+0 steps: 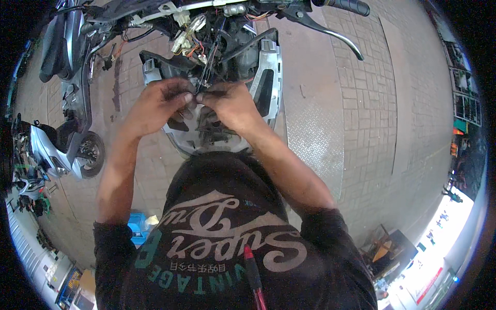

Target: The person wraps black electrical tape around a bundle of wires on the front of a motorcycle and then uses their hands to secure a plastic electrical connector into its housing.

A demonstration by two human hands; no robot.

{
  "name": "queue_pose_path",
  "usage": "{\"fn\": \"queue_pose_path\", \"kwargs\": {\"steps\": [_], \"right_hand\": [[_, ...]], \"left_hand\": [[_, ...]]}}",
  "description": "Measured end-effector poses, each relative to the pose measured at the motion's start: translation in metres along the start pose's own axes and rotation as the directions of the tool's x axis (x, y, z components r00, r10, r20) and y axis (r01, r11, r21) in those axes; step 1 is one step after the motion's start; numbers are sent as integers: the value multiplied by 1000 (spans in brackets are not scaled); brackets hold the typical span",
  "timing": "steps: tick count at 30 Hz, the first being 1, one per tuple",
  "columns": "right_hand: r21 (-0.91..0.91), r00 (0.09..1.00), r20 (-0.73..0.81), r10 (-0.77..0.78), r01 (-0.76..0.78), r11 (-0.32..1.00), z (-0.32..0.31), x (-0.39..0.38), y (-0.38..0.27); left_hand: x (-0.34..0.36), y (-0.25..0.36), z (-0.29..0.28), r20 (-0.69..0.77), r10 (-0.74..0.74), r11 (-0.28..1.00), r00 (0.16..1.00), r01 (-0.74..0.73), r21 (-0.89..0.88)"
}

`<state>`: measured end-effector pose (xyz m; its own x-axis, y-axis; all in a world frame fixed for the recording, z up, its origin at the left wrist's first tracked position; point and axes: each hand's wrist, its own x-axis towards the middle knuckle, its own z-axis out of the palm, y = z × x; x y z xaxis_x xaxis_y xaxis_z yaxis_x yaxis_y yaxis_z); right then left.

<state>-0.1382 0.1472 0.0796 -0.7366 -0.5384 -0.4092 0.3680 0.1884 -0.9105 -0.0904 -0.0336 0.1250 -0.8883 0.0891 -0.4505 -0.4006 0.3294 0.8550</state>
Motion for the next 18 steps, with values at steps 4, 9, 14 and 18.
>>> {"fn": "queue_pose_path", "kwargs": {"steps": [4,9,14,18], "right_hand": [[31,996,15,85,-85,996,1,-2,-14],[-334,1000,16,25,-18,942,-10,1,-15],[-701,853,86,-514,418,578,-14,-10,-51],[-747,699,477,-533,642,174,-17,18,-71]], "left_hand": [[3,-6,-5,-20,107,994,994,-107,24],[6,6,-11,14,114,943,993,-113,312],[-2,11,-15,-34,187,912,982,-161,378],[-2,11,-19,-67,249,934,966,-221,281]]}}
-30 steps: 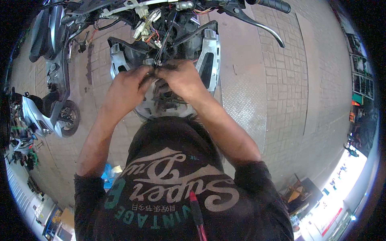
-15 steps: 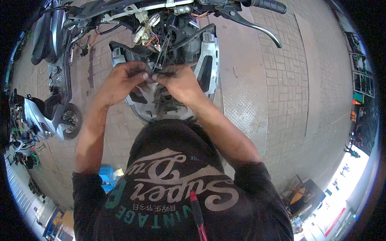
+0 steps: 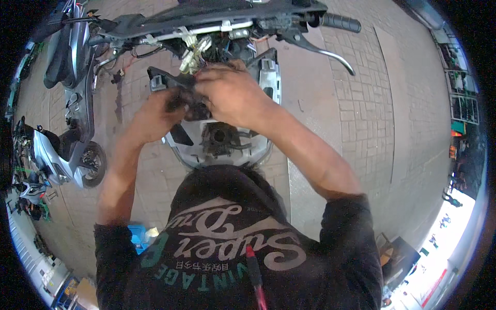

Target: The person wraps black electrical tape around a bundle of wires on the front of a motorcycle and then uses their hands to secure a plastic electrical connector into its housing.

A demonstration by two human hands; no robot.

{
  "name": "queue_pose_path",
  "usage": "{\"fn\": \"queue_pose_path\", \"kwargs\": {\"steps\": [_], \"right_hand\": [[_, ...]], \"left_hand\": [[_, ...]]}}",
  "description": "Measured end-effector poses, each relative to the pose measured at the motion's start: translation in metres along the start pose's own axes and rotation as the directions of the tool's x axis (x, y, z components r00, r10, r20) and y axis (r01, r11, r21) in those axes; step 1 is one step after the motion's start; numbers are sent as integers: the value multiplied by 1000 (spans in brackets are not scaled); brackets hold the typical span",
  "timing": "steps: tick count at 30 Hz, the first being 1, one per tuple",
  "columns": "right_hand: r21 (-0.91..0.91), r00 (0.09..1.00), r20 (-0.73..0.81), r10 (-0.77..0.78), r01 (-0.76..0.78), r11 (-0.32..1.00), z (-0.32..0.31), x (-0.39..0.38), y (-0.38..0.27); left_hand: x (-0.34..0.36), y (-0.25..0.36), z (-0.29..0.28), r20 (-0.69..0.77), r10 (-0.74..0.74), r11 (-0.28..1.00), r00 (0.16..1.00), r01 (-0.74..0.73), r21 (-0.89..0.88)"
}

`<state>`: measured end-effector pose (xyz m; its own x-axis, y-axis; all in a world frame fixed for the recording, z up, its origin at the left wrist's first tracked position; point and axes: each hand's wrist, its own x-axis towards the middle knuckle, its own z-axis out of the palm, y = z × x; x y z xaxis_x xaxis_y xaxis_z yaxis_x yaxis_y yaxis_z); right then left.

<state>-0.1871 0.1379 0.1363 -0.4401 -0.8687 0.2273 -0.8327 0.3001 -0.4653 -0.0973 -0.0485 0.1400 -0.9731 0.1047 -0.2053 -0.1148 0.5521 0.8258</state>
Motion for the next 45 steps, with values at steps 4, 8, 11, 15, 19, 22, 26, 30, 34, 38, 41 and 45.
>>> {"fn": "queue_pose_path", "kwargs": {"steps": [4,8,11,15,19,22,26,30,34,38,41,45], "right_hand": [[-22,979,199,-30,35,999,-20,19,3],[-13,974,208,-94,99,995,-31,32,5],[-1,959,271,-86,89,996,-42,40,0],[30,932,353,-83,77,997,-53,47,1],[106,935,344,-89,56,993,-57,51,2],[134,932,354,-72,26,991,-62,55,0],[87,898,435,-57,21,996,-64,58,2],[101,895,445,-35,-11,995,-63,58,3],[137,853,496,160,-259,956,-59,64,5],[50,773,597,215,-303,952,-60,88,9],[117,632,762,141,-349,930,-55,96,17],[387,689,670,278,-643,661,-50,96,3]], "left_hand": [[2,-5,-4,5,31,996,1000,-30,-79],[2,-4,-10,39,0,997,999,3,-71],[-1,8,-8,-92,74,992,993,-83,-92],[6,10,-6,-204,218,976,954,-215,37],[8,14,-3,-242,226,973,944,-208,98],[9,16,3,-341,309,951,888,-291,106],[7,17,6,-371,323,945,871,-279,168],[5,12,12,-403,374,914,835,-260,311],[7,6,14,-398,535,810,745,-320,491],[12,-8,16,-358,644,709,676,-351,612],[13,-9,15,-315,713,631,626,-379,676],[5,-12,12,-327,725,615,607,-357,703]]}}
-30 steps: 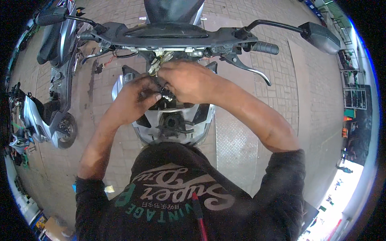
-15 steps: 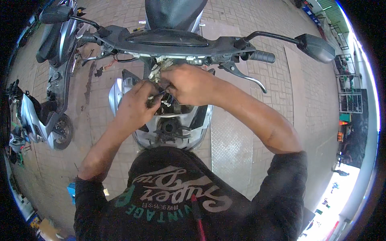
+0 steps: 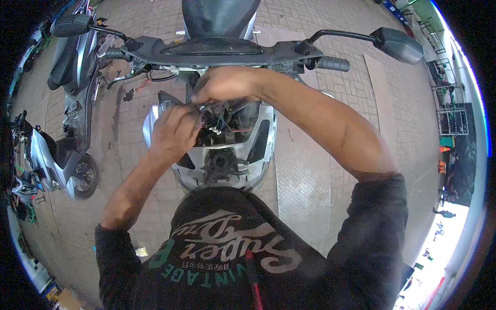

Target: The person wraps black electrical tape around a bundle of wires on the front of a motorcycle and then uses their hands to secure a plastic electrical connector into its housing.

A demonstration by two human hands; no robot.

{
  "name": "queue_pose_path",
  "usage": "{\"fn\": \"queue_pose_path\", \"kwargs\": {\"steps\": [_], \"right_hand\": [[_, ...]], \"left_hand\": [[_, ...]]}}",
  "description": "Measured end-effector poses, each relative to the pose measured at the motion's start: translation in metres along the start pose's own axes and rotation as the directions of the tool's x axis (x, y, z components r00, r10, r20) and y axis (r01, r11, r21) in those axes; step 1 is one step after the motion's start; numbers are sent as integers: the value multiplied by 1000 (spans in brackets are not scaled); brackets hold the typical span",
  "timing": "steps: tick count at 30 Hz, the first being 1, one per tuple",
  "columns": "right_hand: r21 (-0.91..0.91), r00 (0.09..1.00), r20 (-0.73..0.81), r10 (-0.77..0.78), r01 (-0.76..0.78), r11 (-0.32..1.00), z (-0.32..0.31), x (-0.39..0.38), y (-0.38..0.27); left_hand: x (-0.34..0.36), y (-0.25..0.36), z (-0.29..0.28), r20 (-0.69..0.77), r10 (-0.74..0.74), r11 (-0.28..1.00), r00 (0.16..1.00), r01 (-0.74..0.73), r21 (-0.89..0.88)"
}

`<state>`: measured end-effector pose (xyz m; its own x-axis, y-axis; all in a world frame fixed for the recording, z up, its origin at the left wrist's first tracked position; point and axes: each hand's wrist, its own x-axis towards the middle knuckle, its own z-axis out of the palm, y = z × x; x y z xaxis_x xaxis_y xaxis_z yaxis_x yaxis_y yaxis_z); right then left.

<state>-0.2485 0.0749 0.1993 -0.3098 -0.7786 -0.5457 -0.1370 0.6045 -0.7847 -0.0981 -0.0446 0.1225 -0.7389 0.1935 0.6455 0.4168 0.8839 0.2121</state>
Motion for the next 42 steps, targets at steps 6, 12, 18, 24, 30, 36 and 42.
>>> {"fn": "queue_pose_path", "kwargs": {"steps": [6,12,18,24,30,36,42], "right_hand": [[-172,978,-149,-145,118,978,11,-8,9],[-279,902,-316,-293,207,938,35,-19,13],[-322,824,-361,-436,329,888,46,-28,19],[-377,768,-252,-589,482,790,42,-33,40],[-479,714,-155,-683,550,684,42,-38,57],[-600,725,-34,-687,536,595,34,-45,54],[-654,774,13,-632,485,581,28,-49,46]], "left_hand": [[-9,3,1,-69,-40,999,997,40,2],[-17,16,3,-118,-256,966,959,250,-67],[-6,31,1,-22,-645,718,764,596,-360],[0,7,-13,199,-416,806,888,461,-371],[14,-20,-19,765,-329,269,554,831,-486],[20,-33,-5,813,-145,105,564,826,-554],[36,-35,-7,826,-132,279,548,820,-499]]}}
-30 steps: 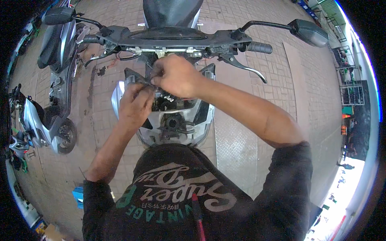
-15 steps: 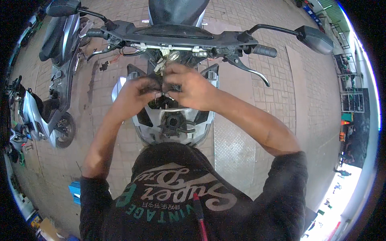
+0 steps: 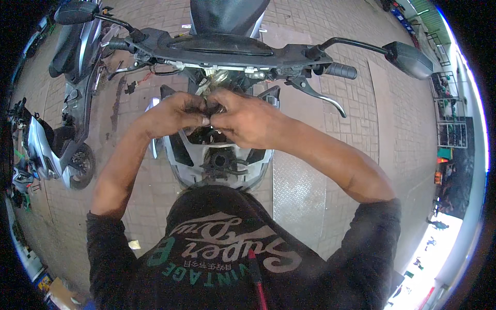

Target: The person wraps black electrical tape around a bundle of wires on the front of a motorcycle and then uses their hands to secure a plastic electrical connector into its housing.

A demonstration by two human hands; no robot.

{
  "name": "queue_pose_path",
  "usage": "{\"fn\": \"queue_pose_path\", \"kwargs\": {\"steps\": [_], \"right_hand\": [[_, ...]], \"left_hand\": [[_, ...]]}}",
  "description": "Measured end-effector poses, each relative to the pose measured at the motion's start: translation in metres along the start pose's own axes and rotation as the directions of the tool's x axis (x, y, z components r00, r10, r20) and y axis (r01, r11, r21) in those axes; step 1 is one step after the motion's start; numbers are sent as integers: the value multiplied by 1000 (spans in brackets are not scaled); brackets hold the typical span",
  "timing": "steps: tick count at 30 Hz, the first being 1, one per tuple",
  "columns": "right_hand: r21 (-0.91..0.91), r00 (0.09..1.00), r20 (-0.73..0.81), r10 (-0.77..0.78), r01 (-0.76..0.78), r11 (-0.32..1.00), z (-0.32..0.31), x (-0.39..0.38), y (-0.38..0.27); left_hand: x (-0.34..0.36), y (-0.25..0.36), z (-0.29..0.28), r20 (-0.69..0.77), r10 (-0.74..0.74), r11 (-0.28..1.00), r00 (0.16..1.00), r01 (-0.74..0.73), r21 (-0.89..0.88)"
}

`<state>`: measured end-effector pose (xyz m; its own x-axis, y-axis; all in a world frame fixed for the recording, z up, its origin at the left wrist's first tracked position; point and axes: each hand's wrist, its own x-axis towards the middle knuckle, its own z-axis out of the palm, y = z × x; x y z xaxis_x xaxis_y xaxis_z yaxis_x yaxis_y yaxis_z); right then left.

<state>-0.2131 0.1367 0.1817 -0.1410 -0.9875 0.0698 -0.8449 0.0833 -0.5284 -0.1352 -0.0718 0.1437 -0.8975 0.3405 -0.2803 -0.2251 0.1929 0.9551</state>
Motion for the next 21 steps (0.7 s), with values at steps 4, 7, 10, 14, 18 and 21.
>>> {"fn": "queue_pose_path", "kwargs": {"steps": [4,7,10,14,18,21], "right_hand": [[26,994,-107,21,-18,999,-9,8,-3],[275,935,32,352,-347,897,-29,26,-9],[279,917,-7,399,-382,881,-28,34,-4],[216,911,-17,413,-400,891,-34,36,-9],[212,890,9,456,-447,869,-26,35,0],[280,900,172,401,-435,856,-20,40,12]], "left_hand": [[-9,11,10,-184,175,924,967,-97,371],[-13,14,17,-266,331,758,905,-87,646],[-13,6,19,-262,483,628,835,-122,768],[-15,2,21,-241,554,578,797,-159,800],[-10,-4,25,-144,763,354,630,-222,908],[-6,-13,30,-68,841,241,537,-259,935]]}}
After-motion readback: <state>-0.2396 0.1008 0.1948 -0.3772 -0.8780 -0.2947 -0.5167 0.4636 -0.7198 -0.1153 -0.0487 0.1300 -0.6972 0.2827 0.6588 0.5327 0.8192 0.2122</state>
